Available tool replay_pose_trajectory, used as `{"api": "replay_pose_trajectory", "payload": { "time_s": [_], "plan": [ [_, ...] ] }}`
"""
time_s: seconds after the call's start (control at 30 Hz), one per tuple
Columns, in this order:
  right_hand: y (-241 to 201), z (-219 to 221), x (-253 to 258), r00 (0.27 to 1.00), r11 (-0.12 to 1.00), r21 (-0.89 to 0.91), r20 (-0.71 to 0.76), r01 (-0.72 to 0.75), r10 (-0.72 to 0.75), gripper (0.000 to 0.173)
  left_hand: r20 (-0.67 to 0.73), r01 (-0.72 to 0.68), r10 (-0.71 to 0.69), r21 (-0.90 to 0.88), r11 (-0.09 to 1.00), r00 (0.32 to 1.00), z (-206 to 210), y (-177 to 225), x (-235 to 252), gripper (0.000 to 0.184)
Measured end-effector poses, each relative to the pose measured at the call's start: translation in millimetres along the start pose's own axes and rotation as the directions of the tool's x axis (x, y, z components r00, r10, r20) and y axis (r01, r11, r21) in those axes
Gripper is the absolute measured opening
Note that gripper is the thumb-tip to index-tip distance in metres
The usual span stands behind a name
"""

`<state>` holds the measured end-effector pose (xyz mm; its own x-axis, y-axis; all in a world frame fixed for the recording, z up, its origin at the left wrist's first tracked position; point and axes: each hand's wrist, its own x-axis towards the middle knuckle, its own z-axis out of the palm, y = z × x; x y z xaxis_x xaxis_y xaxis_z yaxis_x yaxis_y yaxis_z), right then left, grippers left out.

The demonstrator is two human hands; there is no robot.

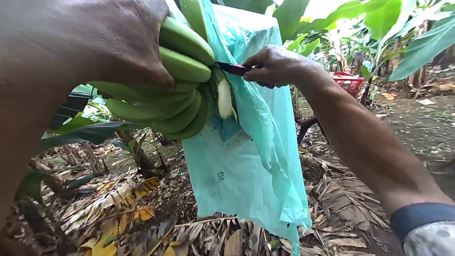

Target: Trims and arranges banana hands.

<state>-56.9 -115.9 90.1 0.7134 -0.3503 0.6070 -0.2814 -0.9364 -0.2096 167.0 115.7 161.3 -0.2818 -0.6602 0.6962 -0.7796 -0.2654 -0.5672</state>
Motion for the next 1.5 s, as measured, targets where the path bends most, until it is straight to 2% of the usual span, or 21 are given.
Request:
{"api": "replay_pose_trajectory", "payload": {
  "time_s": [0.1, 0.23, 0.37, 0.43, 0.53, 0.63, 0.73, 0.83, 0.9, 0.97, 1.03, 1.13, 1.23, 1.3, 1.37, 1.43, 1.5],
  "plan": [
    [26.0, 24.6, -31.9, 0.988, 0.989, -0.051, -0.064, 0.137, -0.14, 0.024, 0.026, 0.005, -0.006, 0.023, 1.0, 1.0, -3.1, 8.0, -3.0, 0.064],
    [54.9, 35.2, -72.4, 0.972, 0.981, -0.091, -0.151, 0.171, -0.183, 0.023, 0.163, 0.111, -0.12, 0.062, 0.992, 0.979, -22.4, 20.0, -9.6, 0.073],
    [65.5, 18.1, -123.4, 0.966, 0.982, -0.17, -0.226, 0.088, -0.125, 0.027, 0.183, 0.191, -0.187, -0.003, 0.982, 0.965, -28.2, 37.7, -16.0, 0.082],
    [67.7, 10.9, -168.0, 0.936, 0.984, -0.176, -0.341, 0.033, -0.092, 0.03, 0.179, 0.22, -0.208, -0.05, 0.974, 0.962, -30.6, 47.7, -28.0, 0.088],
    [60.1, 18.0, -252.7, 0.841, 0.997, -0.007, -0.537, -0.075, 0.06, 0.037, 0.163, 0.346, -0.321, -0.157, 0.925, 0.933, -22.0, 74.4, -56.5, 0.094],
    [39.1, 44.2, -338.4, 0.716, 0.94, 0.324, -0.631, -0.106, 0.299, 0.039, 0.211, 0.537, -0.493, -0.34, 0.772, 0.844, -0.1, 107.0, -91.9, 0.094],
    [16.4, 79.0, -407.8, 0.572, 0.852, 0.514, -0.67, -0.101, 0.473, 0.038, 0.323, 0.643, -0.573, -0.545, 0.538, 0.753, 26.2, 143.3, -128.4, 0.086],
    [6.6, 111.9, -472.9, 0.456, 0.777, 0.62, -0.664, -0.108, 0.593, 0.033, 0.444, 0.663, -0.55, -0.685, 0.301, 0.708, 61.8, 192.0, -176.7, 0.079],
    [-3.1, 126.6, -508.4, 0.364, 0.718, 0.69, -0.647, -0.095, 0.67, 0.021, 0.521, 0.675, -0.483, -0.702, 0.227, 0.704, 78.3, 227.6, -209.1, 0.077],
    [-19.7, 145.0, -538.8, 0.296, 0.63, 0.763, -0.574, -0.146, 0.764, 0.015, 0.588, 0.692, -0.386, -0.681, 0.238, 0.711, 88.0, 262.2, -239.9, 0.075],
    [-39.5, 177.5, -568.2, 0.258, 0.498, 0.83, -0.438, -0.252, 0.861, 0.017, 0.65, 0.697, -0.263, -0.615, 0.369, 0.713, 90.7, 291.4, -265.6, 0.079],
    [-66.3, 253.8, -606.4, 0.145, 0.19, 0.93, -0.151, -0.314, 0.978, 0.024, 0.718, 0.617, -0.087, -0.522, 0.589, 0.691, 96.3, 330.8, -301.2, 0.086],
    [-92.5, 339.7, -631.8, 0.054, -0.158, 0.945, 0.18, -0.285, 0.982, 0.028, 0.778, 0.522, 0.038, -0.455, 0.721, 0.627, 114.4, 363.0, -356.0, 0.086],
    [-107.2, 390.4, -637.1, 0.054, -0.37, 0.89, 0.397, -0.266, 0.916, 0.029, 0.821, 0.5, 0.073, -0.412, 0.762, 0.566, 126.8, 372.3, -397.5, 0.087],
    [-119.3, 431.7, -633.0, 0.094, -0.531, 0.801, 0.573, -0.277, 0.814, 0.031, 0.859, 0.511, 0.069, -0.364, 0.778, 0.507, 134.7, 374.4, -439.5, 0.088],
    [-129.3, 463.9, -624.4, 0.147, -0.632, 0.701, 0.7, -0.33, 0.699, 0.034, 0.898, 0.543, 0.05, -0.308, 0.782, 0.437, 136.1, 374.0, -481.1, 0.088],
    [-135.1, 491.4, -612.8, 0.191, -0.675, 0.606, 0.786, -0.421, 0.588, 0.034, 0.922, 0.577, 0.008, -0.249, 0.778, 0.387, 136.2, 374.9, -520.4, 0.088]
  ]
}}
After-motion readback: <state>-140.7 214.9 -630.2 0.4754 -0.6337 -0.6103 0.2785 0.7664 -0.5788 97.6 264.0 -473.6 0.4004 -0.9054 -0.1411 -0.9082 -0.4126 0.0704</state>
